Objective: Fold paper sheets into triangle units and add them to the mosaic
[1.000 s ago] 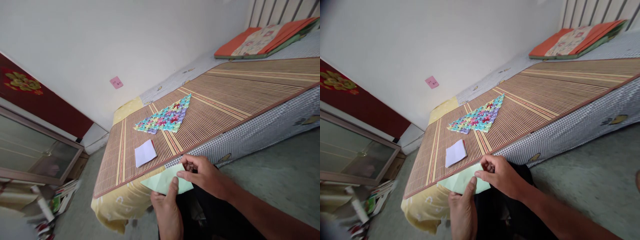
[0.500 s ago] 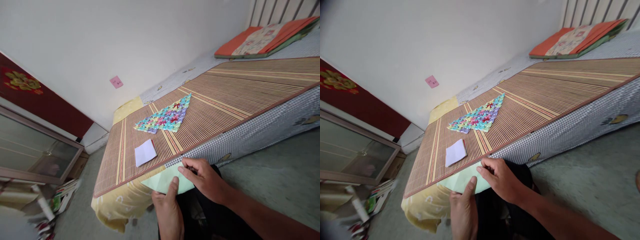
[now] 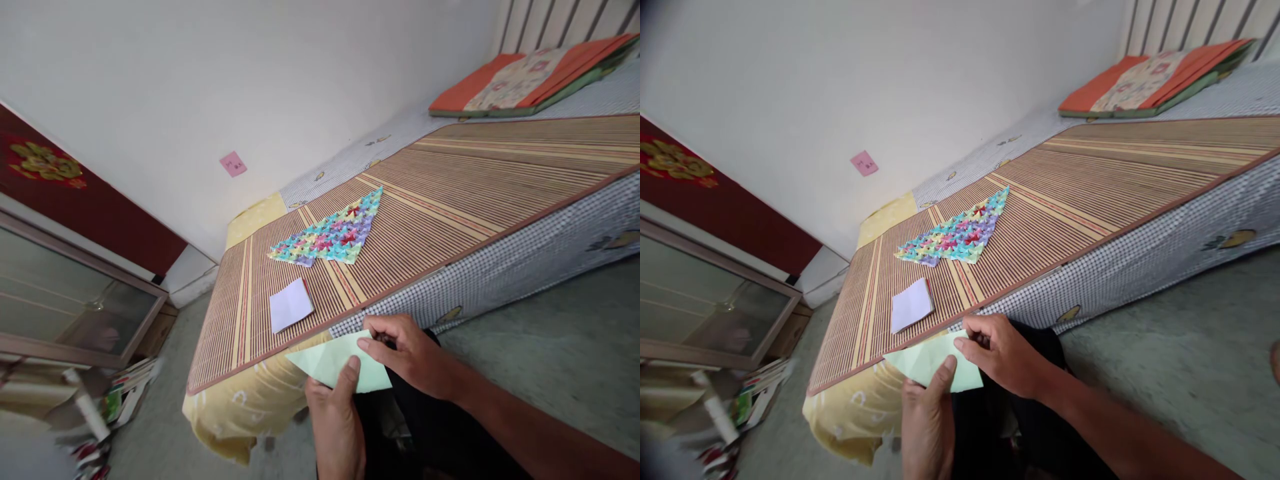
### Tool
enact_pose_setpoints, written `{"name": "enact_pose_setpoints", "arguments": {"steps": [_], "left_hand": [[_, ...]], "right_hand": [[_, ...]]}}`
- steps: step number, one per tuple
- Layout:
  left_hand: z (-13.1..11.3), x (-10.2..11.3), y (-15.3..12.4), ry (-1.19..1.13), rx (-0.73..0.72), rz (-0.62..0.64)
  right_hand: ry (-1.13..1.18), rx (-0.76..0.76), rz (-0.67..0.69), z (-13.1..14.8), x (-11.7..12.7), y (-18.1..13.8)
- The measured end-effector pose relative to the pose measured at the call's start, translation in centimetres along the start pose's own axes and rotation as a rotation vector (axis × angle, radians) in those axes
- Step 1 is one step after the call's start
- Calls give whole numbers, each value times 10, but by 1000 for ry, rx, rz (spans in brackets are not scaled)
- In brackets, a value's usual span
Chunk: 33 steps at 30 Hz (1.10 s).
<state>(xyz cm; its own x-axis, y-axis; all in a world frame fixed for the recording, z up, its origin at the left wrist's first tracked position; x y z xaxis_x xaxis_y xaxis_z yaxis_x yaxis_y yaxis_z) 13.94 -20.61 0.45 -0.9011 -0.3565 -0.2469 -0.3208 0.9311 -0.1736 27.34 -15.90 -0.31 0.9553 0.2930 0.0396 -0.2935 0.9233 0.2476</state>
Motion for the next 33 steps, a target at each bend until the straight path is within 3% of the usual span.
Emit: {"name": "enact_pose_setpoints", "arguments": {"steps": [12, 19, 21, 27, 33], "left_hand": [[6, 8, 7, 127, 78, 113], [-7, -1, 0, 155, -48, 72], [-7, 0, 1, 187, -50, 60], [2, 9, 9, 161, -57, 28], [4, 17, 15, 249, -95, 61]], "right_hand": [[17, 64, -22, 3, 3, 0], [155, -35, -108, -11, 1, 5], [219, -97, -69, -16, 0, 7], [250, -219, 280, -15, -10, 0], [269, -278, 274, -22, -12, -9]]}}
Point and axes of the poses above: each hand's wrist, its own y-axis towards the middle knuckle, its own x-axis out of the back of the hand, z = x × y, the point moved 2 cm from there along y, towards the middle knuckle, and after that the axes turned 5 degrees about y, right-handed, at the moved point
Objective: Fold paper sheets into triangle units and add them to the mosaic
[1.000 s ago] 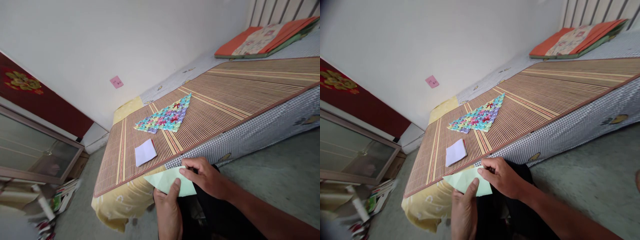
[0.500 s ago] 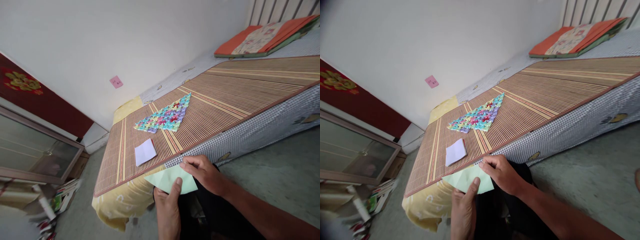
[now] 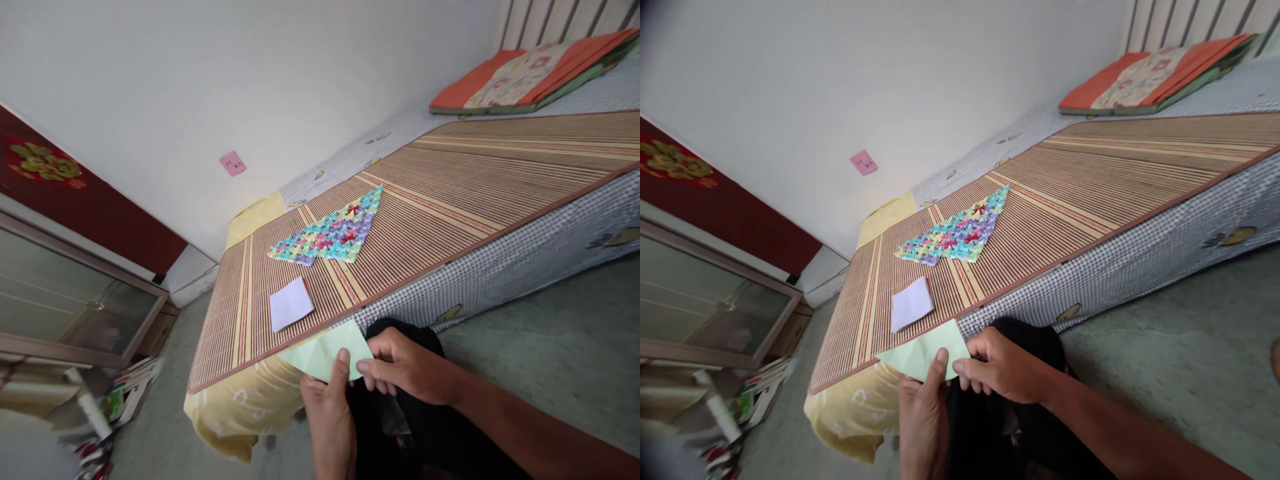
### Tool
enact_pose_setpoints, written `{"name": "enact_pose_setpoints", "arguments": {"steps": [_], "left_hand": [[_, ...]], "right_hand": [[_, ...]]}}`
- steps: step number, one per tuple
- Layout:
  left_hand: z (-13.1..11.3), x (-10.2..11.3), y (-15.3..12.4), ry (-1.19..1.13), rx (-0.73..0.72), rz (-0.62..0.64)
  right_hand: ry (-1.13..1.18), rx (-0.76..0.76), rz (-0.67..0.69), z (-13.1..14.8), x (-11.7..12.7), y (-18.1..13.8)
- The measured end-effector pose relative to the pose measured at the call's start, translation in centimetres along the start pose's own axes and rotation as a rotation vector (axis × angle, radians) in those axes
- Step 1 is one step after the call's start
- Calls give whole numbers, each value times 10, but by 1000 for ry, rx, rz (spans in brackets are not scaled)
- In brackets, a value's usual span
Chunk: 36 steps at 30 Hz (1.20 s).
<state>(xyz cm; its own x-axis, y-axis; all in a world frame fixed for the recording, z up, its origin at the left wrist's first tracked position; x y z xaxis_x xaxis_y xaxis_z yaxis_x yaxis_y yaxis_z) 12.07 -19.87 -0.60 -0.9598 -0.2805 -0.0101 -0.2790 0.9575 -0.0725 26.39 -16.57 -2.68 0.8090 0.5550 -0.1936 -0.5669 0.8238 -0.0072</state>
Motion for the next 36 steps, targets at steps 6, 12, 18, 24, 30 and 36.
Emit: {"name": "enact_pose_setpoints", "arguments": {"steps": [6, 12, 18, 24, 30, 36], "left_hand": [[-3, 4, 1, 124, -8, 24], [-1, -9, -4, 57, 49, 32], [9, -6, -8, 42, 66, 18], [14, 7, -4, -65, 3, -69], [16, -6, -6, -127, 98, 12], [19, -5, -6, -169, 103, -52]], "right_hand": [[11, 98, -142, 10, 13, 2], [-164, 253, -446, 10, -2, 7], [-321, 365, -568, 6, -7, 4], [-343, 319, -665, 11, 9, 2], [-278, 319, -577, 8, 3, 6], [72, 134, -187, -1, -4, 9]]}}
Point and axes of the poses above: each hand's wrist, its own y-axis towards the middle knuckle, its own x-axis out of the back of the hand, z = x × y, the point moved 2 cm from there along y, towards the middle knuckle, and after that the axes turned 5 degrees about y, right-handed, at the moved point
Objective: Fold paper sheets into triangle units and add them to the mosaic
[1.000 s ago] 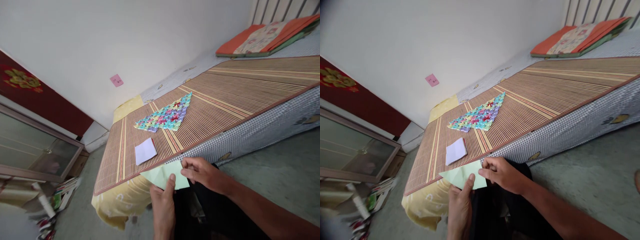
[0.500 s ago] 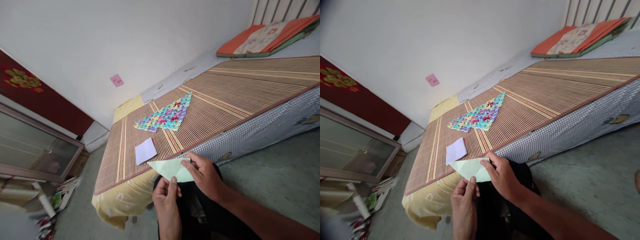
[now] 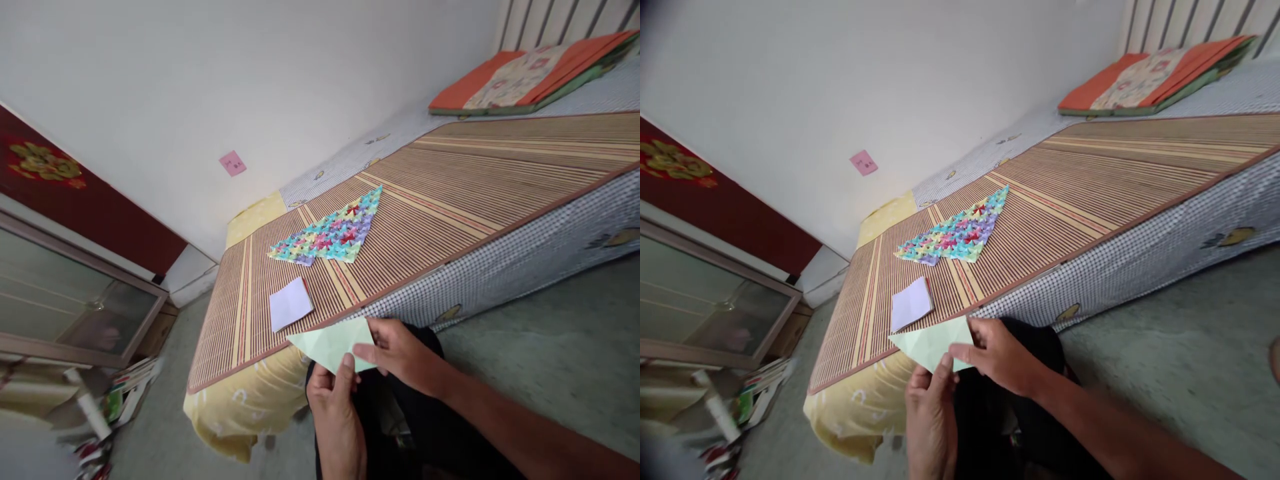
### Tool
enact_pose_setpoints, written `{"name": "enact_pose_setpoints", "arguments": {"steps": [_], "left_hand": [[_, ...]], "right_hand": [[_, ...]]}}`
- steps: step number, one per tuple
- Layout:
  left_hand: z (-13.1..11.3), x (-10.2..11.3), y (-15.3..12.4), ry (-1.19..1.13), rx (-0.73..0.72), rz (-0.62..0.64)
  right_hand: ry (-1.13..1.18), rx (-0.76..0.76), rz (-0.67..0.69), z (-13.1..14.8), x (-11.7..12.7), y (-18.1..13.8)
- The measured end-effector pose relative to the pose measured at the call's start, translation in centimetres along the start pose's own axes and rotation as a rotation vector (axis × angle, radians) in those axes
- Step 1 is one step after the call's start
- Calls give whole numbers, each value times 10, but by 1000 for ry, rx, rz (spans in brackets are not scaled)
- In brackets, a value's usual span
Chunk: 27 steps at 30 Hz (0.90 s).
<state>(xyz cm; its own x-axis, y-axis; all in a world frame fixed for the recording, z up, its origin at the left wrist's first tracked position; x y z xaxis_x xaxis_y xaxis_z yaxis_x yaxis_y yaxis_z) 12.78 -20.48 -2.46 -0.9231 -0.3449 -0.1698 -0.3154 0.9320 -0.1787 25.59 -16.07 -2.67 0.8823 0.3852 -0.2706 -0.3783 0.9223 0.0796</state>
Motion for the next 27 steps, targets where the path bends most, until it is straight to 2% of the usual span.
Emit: {"name": "enact_pose_setpoints", "arguments": {"steps": [3, 8, 11, 15, 18, 23, 27], "left_hand": [[0, 1, 3, -21, -5, 32], [-6, 7, 6, 19, -16, 14], [-9, 7, 5, 94, -28, 37], [-9, 3, 3, 171, -38, 53], [-7, 3, 4, 164, -38, 59], [-8, 5, 7, 25, 26, 92], [-7, 4, 9, -160, 130, 35]], "right_hand": [[13, -70, 118, -6, -3, -4], [-40, -76, 45, -5, 10, -5], [-38, 16, -61, 6, 26, -1], [39, 3, -18, 15, 32, 3], [28, -16, -68, 16, 31, 4], [-1, 15, -127, 16, 29, 3], [-60, 34, -139, 11, 32, 3]]}}
Point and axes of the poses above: each hand's wrist, its own y-axis towards the middle knuckle, its own x-axis out of the back of the hand, z = x × y, the point moved 2 cm from there along y, towards the middle knuckle, and after that the axes turned 5 degrees about y, right-handed, at the moved point
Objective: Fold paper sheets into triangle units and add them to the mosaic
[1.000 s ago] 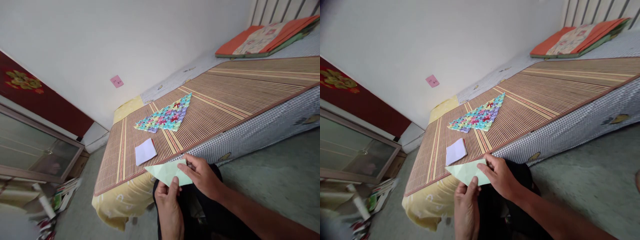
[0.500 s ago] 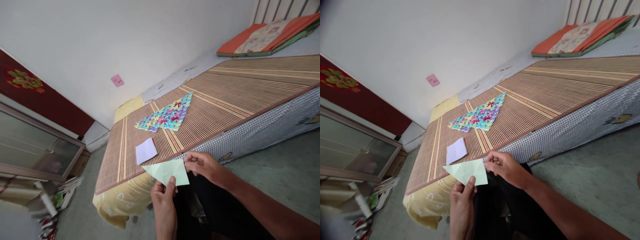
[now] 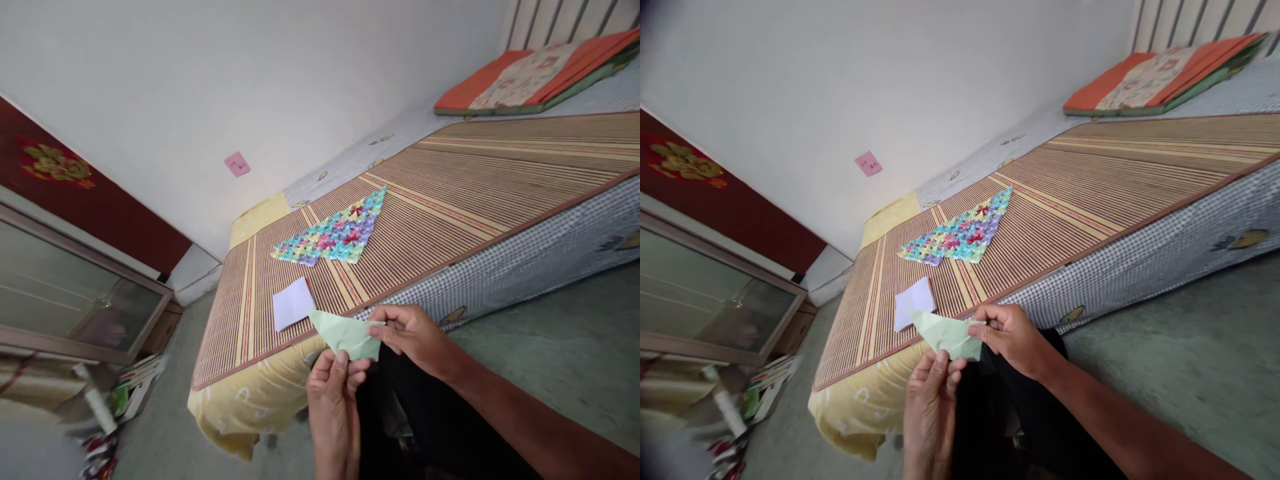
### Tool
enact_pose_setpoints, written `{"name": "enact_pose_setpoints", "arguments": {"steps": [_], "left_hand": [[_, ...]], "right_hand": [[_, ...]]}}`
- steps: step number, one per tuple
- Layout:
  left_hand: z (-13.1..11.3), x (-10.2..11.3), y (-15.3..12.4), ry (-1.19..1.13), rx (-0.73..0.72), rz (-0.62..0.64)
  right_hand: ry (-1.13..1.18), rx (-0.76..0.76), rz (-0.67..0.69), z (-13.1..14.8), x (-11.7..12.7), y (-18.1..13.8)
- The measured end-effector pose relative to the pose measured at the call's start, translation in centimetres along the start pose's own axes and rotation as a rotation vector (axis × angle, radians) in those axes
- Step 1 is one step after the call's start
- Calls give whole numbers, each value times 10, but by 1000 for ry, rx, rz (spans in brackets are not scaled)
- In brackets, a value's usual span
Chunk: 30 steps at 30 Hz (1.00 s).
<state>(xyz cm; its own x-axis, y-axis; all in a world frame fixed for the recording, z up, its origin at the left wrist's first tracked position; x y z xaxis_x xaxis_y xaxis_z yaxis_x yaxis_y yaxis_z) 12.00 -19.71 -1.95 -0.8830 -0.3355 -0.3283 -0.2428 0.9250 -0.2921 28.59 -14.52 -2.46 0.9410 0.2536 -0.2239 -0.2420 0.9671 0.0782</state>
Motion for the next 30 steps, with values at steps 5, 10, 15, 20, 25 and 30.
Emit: {"name": "enact_pose_setpoints", "arguments": {"steps": [5, 10, 15, 20, 25, 30], "left_hand": [[0, 2, 1, 176, -48, 57], [-1, -2, -6, 473, -174, 174], [-1, -2, -11, 617, -188, 249], [2, 2, -9, 559, -68, 246], [-1, -2, -7, 502, -57, 253], [-5, -5, -11, 562, -79, 273]], "right_hand": [[-228, 204, 49, 9, 0, 2], [-343, 202, 106, 19, -15, 0], [-236, 207, 73, 31, -9, 5], [-139, 283, -295, 52, 34, 14], [-190, 163, 12, 42, 24, 11], [-218, 157, 1, 35, 2, 5]]}}
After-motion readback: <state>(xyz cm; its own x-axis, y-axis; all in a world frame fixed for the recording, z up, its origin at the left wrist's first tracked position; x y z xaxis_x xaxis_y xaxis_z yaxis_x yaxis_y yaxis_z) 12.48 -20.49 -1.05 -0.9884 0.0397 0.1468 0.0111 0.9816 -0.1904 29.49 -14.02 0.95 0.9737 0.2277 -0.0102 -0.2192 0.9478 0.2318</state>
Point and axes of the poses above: each hand's wrist, its own y-axis towards the middle knuckle, its own x-axis out of the back of the hand, z = x × y, the point moved 2 cm from there along y, towards the middle knuckle, and after that the axes turned 5 degrees about y, right-handed, at the moved point
